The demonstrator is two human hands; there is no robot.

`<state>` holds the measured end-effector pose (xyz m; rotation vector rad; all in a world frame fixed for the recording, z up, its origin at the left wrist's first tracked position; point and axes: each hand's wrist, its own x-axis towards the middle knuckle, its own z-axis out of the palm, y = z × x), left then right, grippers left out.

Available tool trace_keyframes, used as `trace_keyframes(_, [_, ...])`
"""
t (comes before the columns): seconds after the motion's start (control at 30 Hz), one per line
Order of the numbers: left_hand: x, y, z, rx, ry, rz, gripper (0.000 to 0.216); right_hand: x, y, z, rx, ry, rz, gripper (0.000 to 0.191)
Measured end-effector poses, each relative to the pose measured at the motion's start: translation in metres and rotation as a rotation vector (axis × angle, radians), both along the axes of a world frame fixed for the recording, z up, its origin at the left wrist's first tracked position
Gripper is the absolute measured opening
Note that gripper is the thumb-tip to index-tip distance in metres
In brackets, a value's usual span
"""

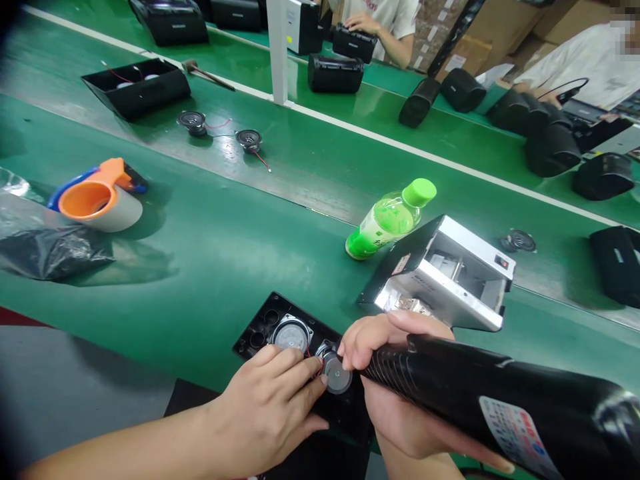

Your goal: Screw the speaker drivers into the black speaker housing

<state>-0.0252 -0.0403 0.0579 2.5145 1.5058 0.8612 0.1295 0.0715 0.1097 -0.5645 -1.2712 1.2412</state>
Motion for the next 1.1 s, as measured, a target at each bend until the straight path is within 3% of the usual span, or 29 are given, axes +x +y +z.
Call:
trace_keyframes(0.1, [0.0, 0.0, 0.0, 0.002, -0.001, -0.001, 0.041, -0.001, 0.0, 0.0, -0.018, 0.0, -0.015, 0.075])
trace_keyframes(0.2, [0.0, 0.0, 0.0, 0.004, 0.0, 0.0, 0.041, -0.002, -0.001, 0.001, 0.019, -0.026, -0.013, 0.054])
trace_keyframes(0.3, [0.0, 0.001, -0.001, 0.012, -0.001, 0.002, 0.041, 0.0, -0.004, 0.004, 0.07, -0.076, 0.134, 0.03])
trace_keyframes(0.37, [0.0, 0.002, -0.001, 0.019, 0.001, 0.004, 0.041, 0.001, -0.007, 0.005, 0.068, -0.124, 0.22, 0.025])
trace_keyframes(0.47, [0.001, 0.003, 0.0, 0.032, 0.001, 0.011, 0.041, 0.001, -0.008, 0.004, 0.052, -0.139, 0.21, 0.021])
trace_keyframes(0.57, [0.002, 0.004, 0.001, 0.03, 0.004, 0.017, 0.042, -0.001, -0.003, -0.001, 0.056, -0.123, 0.204, 0.026])
trace_keyframes(0.77, [-0.003, 0.005, 0.012, -0.112, -0.026, 0.018, 0.034, -0.006, 0.007, -0.009, 0.121, -0.091, 0.151, 0.078])
trace_keyframes(0.87, [-0.021, 0.015, 0.021, -0.151, -0.023, 0.068, 0.015, -0.008, 0.004, -0.013, 0.099, -0.102, 0.132, 0.075])
trace_keyframes(1.1, [-0.055, 0.045, 0.033, -0.325, -0.044, 0.026, 0.012, -0.004, -0.003, -0.025, 0.045, -0.121, 0.117, 0.078])
